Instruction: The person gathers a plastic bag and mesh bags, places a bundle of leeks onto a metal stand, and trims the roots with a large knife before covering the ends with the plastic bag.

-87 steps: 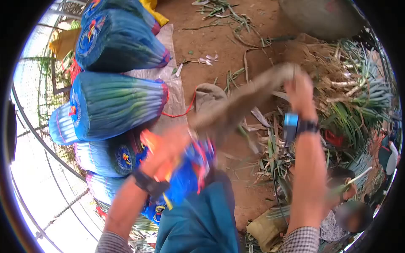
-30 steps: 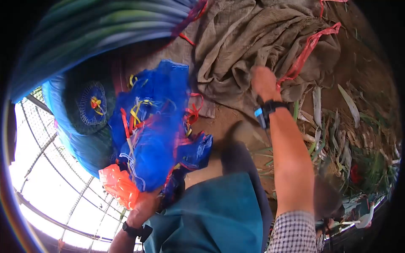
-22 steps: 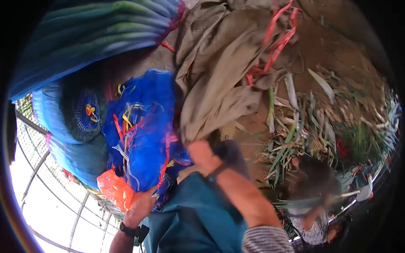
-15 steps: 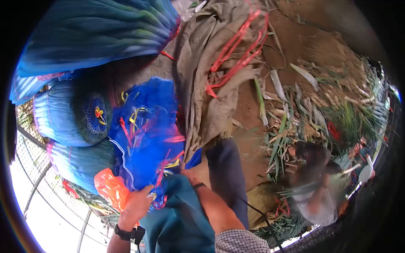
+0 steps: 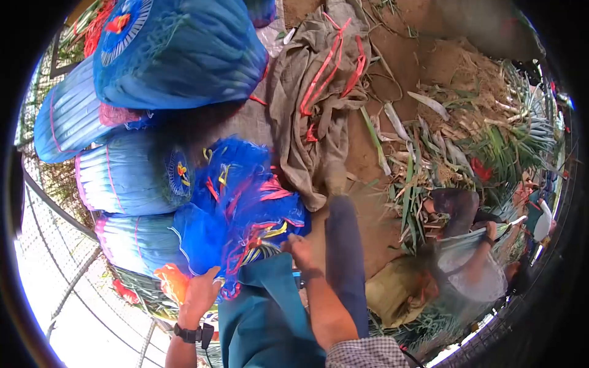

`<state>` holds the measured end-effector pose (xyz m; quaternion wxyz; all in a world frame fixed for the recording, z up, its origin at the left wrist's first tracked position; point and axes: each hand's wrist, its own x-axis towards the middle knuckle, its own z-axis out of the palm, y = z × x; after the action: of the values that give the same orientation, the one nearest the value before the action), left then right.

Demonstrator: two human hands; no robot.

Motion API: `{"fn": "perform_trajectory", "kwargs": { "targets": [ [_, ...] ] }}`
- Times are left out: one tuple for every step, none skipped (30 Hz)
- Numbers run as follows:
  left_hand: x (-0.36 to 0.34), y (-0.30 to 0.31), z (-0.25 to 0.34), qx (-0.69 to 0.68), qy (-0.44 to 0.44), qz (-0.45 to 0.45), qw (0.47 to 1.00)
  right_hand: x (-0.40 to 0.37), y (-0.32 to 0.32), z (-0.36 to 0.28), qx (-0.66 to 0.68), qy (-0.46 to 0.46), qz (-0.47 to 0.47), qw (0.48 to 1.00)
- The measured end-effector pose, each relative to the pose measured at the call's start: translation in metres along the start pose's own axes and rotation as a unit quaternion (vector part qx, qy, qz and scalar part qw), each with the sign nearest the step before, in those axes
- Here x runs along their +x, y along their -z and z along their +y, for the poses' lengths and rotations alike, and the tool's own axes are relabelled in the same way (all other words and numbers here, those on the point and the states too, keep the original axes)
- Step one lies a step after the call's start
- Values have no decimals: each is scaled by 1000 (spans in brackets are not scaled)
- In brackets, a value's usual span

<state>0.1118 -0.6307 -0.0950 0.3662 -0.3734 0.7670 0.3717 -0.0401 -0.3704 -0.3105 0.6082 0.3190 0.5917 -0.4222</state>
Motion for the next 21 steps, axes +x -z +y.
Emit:
{"fn": "perform_trajectory", "kwargs": {
  "targets": [
    [0,1,9,7,15,-14,1000,-14,-2,-24,6,9,23,1000],
    [2,1,18,10,33,-20,999,-18,-3,-54,5,23,41,999],
    [-1,0,26,-5,35,-9,999,-16,-2,-80,-12,33,26,999],
    [-4,-3,34,-8,51,-13,999,-18,1,-100,-23,39,17,999],
    [-5,-6,44,-8,65,-18,998,-21,3,-120,-32,45,10,998],
    [-6,-7,54,-9,77,-25,997,-28,2,-148,-38,73,-3,997],
    [-7,-8,66,-12,82,-30,996,-33,3,-180,-47,101,-17,994],
    [-4,-2,84,-20,104,-49,993,-40,4,-215,-58,133,-31,989],
    [-3,6,104,-29,126,-68,989,-50,11,-245,-49,191,-60,979],
    [-3,11,121,-38,148,-90,984,-53,24,-272,-55,215,-83,971],
    [-4,8,129,-41,137,-63,988,-52,44,-291,-86,228,-61,968],
    [-6,14,143,-61,133,-47,988,-52,65,-308,-116,241,-39,963],
    [-3,24,156,-77,125,-24,989,-62,83,-328,-116,220,1,969],
    [3,34,166,-92,115,2,989,-73,104,-346,-114,202,41,972],
    [8,36,170,-76,81,35,993,-59,148,-340,-145,232,77,959],
    [7,34,167,-61,49,67,995,-35,201,-319,-177,259,113,943],
    [8,37,165,-45,17,97,994,-20,251,-299,-185,255,151,937],
    [10,45,165,-43,16,91,995,-16,286,-285,-192,251,190,930],
    [11,52,163,-42,16,84,995,-35,299,-288,-181,203,182,945],
    [11,57,161,-43,15,76,996,-55,307,-291,-172,154,175,957],
    [12,59,159,-56,45,77,994,-64,315,-285,-183,120,181,959]
  ]
}}
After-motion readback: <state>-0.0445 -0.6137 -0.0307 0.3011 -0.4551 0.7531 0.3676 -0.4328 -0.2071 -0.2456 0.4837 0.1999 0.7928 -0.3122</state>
